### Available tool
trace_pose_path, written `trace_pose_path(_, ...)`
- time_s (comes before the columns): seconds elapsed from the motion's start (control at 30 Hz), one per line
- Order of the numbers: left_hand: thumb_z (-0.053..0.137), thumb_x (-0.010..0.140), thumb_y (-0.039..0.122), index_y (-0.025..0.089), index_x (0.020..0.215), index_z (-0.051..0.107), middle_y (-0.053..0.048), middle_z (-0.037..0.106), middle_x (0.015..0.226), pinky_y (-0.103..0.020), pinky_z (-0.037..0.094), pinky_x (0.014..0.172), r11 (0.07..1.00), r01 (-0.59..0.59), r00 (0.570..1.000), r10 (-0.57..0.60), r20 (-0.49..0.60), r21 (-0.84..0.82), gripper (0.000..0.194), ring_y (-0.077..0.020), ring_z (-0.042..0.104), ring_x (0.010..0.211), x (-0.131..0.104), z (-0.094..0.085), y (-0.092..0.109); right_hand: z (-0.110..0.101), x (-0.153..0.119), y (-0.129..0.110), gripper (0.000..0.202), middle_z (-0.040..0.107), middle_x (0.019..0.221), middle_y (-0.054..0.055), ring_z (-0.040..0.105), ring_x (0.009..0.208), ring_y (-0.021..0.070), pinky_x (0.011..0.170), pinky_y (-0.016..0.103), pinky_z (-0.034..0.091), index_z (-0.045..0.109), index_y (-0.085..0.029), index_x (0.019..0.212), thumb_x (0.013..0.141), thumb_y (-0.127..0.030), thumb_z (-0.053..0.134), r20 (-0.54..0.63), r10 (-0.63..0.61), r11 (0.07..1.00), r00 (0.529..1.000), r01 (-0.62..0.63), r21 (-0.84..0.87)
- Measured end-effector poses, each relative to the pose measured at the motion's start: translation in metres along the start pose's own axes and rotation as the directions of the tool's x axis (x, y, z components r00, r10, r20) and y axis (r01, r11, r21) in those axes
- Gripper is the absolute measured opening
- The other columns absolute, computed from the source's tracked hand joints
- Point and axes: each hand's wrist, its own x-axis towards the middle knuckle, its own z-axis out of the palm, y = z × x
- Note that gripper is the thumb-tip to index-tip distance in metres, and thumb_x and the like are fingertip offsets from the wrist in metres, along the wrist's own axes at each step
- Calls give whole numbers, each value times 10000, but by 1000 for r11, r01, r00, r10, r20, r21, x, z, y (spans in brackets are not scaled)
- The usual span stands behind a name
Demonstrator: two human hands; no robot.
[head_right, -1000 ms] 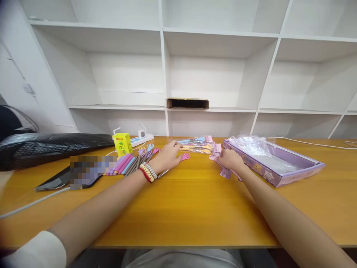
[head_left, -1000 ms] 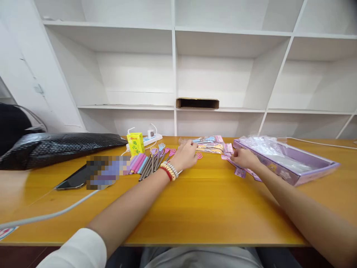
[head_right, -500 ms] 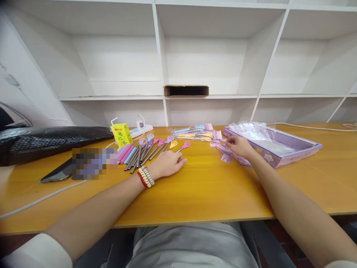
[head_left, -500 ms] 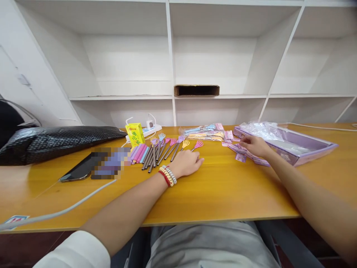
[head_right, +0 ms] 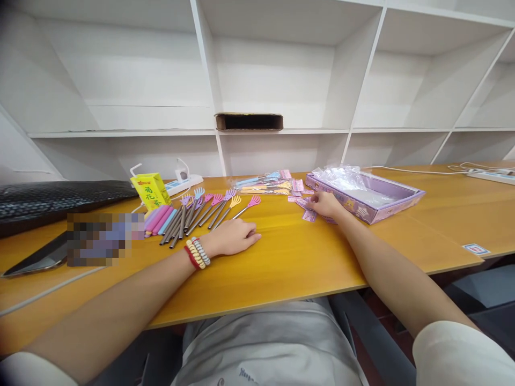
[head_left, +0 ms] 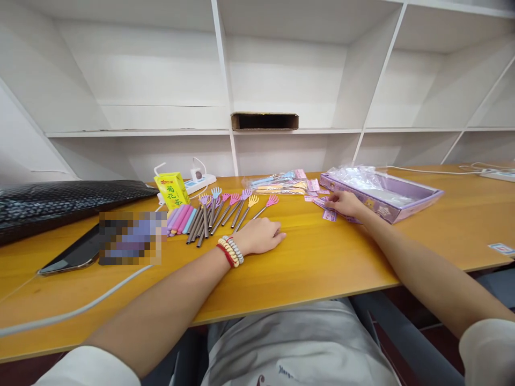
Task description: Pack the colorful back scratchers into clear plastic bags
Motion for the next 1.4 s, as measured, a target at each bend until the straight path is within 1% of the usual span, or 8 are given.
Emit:
trace_pose_path(0.17,353,865,462,192,786,624,-93,646,751,-337,423,624,996,58,998,-55,-38,64,391,-235,606,698,3,4,-5,-1,1,2,362,684,895,33,610,827,186,707,253,429,665,-186,872,695,-489,572,71,18,1000,997,-16,-27)
trace_pose_path(0.47,398,859,363,140,992,603,-118,604,961,-355,421,806,945,249,944,-187,-273,212,331,-246,571,920,9,9,-29,-2,1,3,491,677,993,74,623,907,235,775,294,470,647,-176,1028,687,-524,584,84,-7,1000,996,8,-20)
trace_pose_path(0.73,344,875,340,108,862,673,-152,602,912,-369,438,782,922,301,946,-257,-197,244,403,-256,586,873,13,14,-39,0,1,1,454,648,1129,35,512,1154,299,1066,486,238,666,-249,1083,775,-530,487,139,-122,988,983,133,-76)
trace_pose_path(1.0,337,852,268,119,856,636,-151,628,881,-374,461,706,906,376,921,-342,-189,195,335,-272,613,832,12,11,-39,4,1,6,455,666,1082,49,600,1011,265,896,364,442,665,-228,1061,763,-533,504,139,-157,988,978,153,36)
trace_pose_path(1.1,363,829,256,136,921,602,-135,637,873,-376,465,688,899,399,911,-367,-187,181,283,-275,618,820,12,10,-38,4,1,2,464,665,1074,68,594,1009,265,874,360,447,660,-209,1063,772,-532,499,61,-191,981,980,188,47)
trace_pose_path(1.23,370,812,241,136,987,568,-140,639,891,-376,464,681,883,439,895,-413,-171,167,284,-280,616,828,12,9,-38,-12,2,2,415,649,1080,94,569,1027,259,889,364,428,657,-177,1049,794,-454,484,-218,-173,984,960,176,-8)
trace_pose_path(1.33,373,797,206,138,1018,556,-139,635,912,-365,460,700,877,455,887,-432,-162,153,295,-268,612,847,12,10,-39,-37,1,19,389,638,1058,140,559,1019,277,861,385,427,640,-142,1051,796,-373,460,-419,33,996,907,-66,-63)
trace_pose_path(1.4,377,790,199,143,1014,557,-134,634,915,-357,457,709,876,462,884,-441,-157,140,293,-261,610,855,12,10,-40,-51,-1,41,406,621,1053,186,543,1032,312,839,411,420,627,-121,1068,770,-352,477,-450,217,953,866,-288,-95)
